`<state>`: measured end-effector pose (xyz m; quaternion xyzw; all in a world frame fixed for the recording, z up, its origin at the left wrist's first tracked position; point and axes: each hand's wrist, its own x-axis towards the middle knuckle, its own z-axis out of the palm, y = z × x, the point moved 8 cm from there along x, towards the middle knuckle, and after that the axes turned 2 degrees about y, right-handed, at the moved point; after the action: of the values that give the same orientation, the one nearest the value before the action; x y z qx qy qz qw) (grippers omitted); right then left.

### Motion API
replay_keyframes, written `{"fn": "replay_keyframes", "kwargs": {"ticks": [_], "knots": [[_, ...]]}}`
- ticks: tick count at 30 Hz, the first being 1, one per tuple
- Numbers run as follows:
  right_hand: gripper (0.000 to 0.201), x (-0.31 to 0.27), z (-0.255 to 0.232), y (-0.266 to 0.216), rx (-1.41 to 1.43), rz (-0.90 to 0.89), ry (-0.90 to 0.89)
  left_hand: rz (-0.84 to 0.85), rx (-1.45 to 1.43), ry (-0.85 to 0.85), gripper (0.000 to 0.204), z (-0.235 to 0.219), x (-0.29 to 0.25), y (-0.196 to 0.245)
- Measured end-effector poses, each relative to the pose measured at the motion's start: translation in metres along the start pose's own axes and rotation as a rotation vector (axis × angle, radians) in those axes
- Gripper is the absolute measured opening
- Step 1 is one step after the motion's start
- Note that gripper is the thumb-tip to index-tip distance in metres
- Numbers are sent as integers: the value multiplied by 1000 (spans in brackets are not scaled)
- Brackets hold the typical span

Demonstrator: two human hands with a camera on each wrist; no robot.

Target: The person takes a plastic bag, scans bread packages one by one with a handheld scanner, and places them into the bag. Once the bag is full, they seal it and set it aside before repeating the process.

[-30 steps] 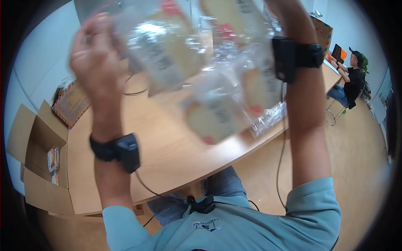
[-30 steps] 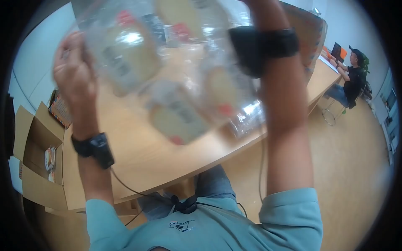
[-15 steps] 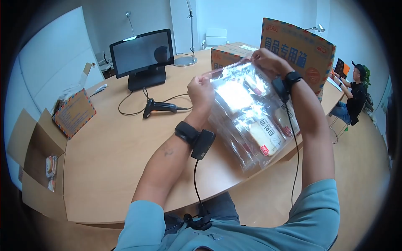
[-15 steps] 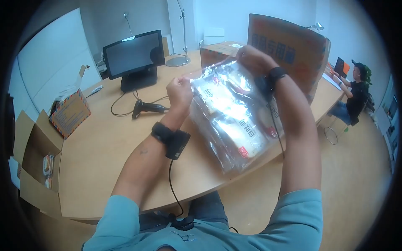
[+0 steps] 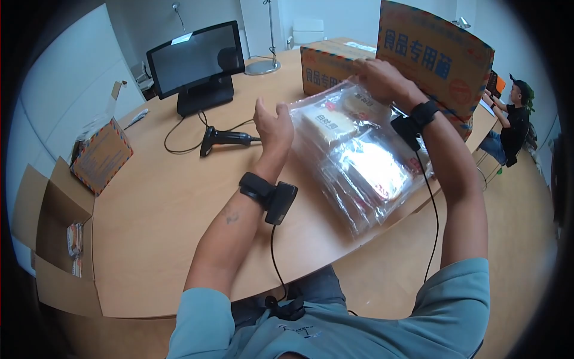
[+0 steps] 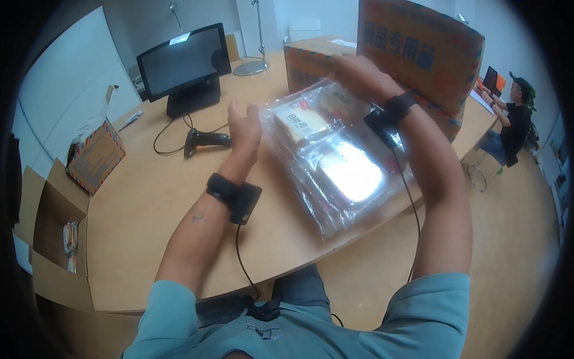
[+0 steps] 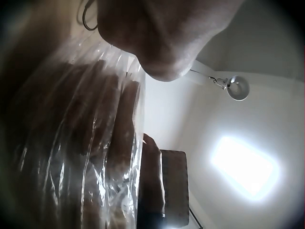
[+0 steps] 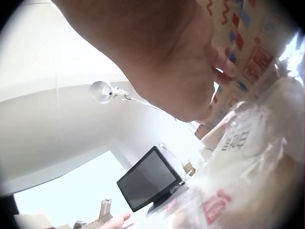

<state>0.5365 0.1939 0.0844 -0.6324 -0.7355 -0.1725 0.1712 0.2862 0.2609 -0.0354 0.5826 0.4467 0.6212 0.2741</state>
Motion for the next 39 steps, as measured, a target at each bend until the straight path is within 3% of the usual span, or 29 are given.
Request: {"fn": "replay_keyframes", "kwargs": {"ticks": [1,2,3,5,6,7,9,10,11,13,20,23,24,25,27,28,30,31,32,33,37,39], "knots": [[28,0,-7,-3,-93,-13,14,-37,-110,-19,64,-4,-3,3],[31,0,-2,-1,25,19,-119,-44,-105,-23,64,-6,-9,6],[31,-4,4,2,31,23,-125,-91,-194,-87,64,0,-18,8],[37,-19,18,-6,339,22,-280,-144,-280,-154,64,3,-32,17],[51,-26,21,0,124,42,-389,-123,-270,-258,64,9,-38,26],[51,-32,23,-6,124,44,-392,-100,-260,-361,65,18,-44,32],[60,-43,30,-16,-93,-55,-476,-123,-218,-351,64,35,-44,20],[70,-38,53,1,5,-202,-521,-144,-176,-339,63,47,-40,9],[70,-40,66,6,2,-203,-516,-165,-132,-327,62,54,-37,2],[38,-39,52,1,44,-235,-160,-152,-121,-305,62,61,-36,3],[40,-42,39,-10,-54,-149,-249,-141,-125,-342,63,72,-21,-8],[33,-29,23,-3,147,-74,-168,-116,31,-250,64,32,-16,12],[42,-19,19,7,118,36,-234,110,-11,-192,61,30,6,-2],[52,-17,13,12,94,147,-299,109,4,-192,61,11,10,-5],[46,-23,-41,-52,-31,33,-221,-28,-186,-258,48,-33,13,-6],[39,-23,-54,-67,11,-113,-6,-25,-169,-262,48,-57,15,-6],[36,-37,-70,-106,112,-113,24,-225,-127,-466,32,-90,4,-24],[33,-48,-78,-129,197,-116,55,-157,-91,-476,28,-110,0,-27],[32,-61,-73,-150,229,-136,66,-88,-60,-487,25,-130,-6,-35],[31,-76,-64,-170,254,-153,80,-145,-2,-524,25,-151,-11,-57],[31,-130,-12,-271,549,-59,-212,-222,-13,-561,23,-209,-30,-87],[33,-128,27,-313,522,-263,15,-230,-35,-463,23,-233,-30,-98]]}}
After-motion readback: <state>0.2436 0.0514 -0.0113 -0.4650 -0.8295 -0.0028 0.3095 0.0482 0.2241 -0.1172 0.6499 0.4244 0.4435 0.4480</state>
